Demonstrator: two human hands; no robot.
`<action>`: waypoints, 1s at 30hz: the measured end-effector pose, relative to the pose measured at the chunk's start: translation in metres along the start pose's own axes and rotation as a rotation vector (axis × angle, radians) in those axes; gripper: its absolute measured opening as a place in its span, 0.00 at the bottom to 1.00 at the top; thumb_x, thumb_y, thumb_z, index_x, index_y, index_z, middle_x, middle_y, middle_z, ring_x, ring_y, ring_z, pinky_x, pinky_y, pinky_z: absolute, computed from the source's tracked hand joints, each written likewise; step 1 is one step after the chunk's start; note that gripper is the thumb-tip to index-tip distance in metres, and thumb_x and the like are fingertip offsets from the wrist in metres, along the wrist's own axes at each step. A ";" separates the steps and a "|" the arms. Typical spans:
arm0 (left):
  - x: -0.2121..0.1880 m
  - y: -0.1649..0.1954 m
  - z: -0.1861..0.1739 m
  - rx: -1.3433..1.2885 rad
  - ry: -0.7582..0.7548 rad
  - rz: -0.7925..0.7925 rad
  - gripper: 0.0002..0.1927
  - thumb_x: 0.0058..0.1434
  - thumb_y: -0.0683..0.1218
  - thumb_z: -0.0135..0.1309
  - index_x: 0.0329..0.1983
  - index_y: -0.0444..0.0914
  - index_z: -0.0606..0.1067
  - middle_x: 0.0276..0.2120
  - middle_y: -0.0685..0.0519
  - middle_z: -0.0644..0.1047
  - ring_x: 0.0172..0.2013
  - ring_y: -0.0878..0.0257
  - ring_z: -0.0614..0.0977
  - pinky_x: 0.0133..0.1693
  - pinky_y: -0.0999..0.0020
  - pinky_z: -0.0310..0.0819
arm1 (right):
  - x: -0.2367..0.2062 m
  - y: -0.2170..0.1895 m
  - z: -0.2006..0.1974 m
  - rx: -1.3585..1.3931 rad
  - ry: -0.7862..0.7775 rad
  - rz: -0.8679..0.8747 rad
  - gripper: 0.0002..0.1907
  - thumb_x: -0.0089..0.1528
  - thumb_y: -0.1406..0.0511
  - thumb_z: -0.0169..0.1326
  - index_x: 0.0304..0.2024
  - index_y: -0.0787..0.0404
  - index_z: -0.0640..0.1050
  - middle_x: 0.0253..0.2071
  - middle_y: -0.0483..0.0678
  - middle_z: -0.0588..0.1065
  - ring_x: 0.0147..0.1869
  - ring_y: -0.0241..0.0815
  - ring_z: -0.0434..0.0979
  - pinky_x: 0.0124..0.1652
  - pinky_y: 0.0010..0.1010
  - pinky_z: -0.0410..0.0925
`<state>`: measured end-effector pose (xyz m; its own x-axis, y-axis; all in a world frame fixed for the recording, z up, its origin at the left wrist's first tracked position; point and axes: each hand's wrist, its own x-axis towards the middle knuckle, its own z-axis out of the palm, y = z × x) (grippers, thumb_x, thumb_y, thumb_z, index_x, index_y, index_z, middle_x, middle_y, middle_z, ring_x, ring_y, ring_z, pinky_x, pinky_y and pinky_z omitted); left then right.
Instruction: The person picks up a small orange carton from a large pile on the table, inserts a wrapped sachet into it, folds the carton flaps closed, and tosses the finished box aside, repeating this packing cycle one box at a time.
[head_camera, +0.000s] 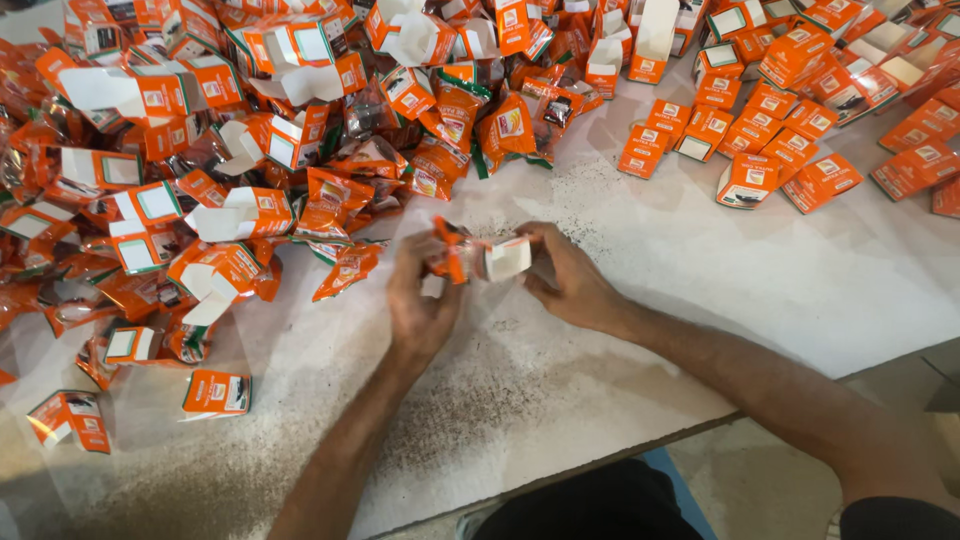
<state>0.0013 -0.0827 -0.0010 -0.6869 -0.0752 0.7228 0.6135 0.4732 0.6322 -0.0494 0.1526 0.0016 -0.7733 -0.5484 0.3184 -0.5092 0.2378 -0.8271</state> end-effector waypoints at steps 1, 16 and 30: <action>-0.003 0.004 0.000 -0.054 0.032 0.007 0.22 0.61 0.30 0.62 0.54 0.35 0.69 0.54 0.43 0.74 0.46 0.60 0.79 0.44 0.68 0.78 | 0.000 0.002 0.001 0.114 0.002 0.055 0.29 0.66 0.59 0.59 0.64 0.61 0.64 0.60 0.53 0.74 0.69 0.48 0.77 0.69 0.39 0.69; -0.005 -0.009 0.019 -0.641 0.085 -0.333 0.18 0.66 0.34 0.61 0.52 0.36 0.65 0.53 0.45 0.75 0.51 0.62 0.78 0.53 0.66 0.78 | 0.050 -0.016 0.009 -0.139 -0.152 0.280 0.45 0.52 0.62 0.68 0.69 0.56 0.61 0.57 0.48 0.74 0.47 0.46 0.82 0.48 0.38 0.73; -0.008 0.016 0.006 0.458 -0.220 0.356 0.27 0.58 0.39 0.62 0.62 0.36 0.72 0.54 0.43 0.73 0.70 0.35 0.67 0.70 0.28 0.53 | 0.016 -0.011 0.008 -0.030 -0.139 -0.132 0.37 0.55 0.73 0.63 0.66 0.64 0.66 0.55 0.56 0.71 0.63 0.52 0.73 0.60 0.40 0.66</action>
<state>0.0147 -0.0694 0.0015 -0.5652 0.3157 0.7622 0.6235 0.7685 0.1441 -0.0532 0.1343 0.0122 -0.6402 -0.6817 0.3542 -0.6155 0.1792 -0.7675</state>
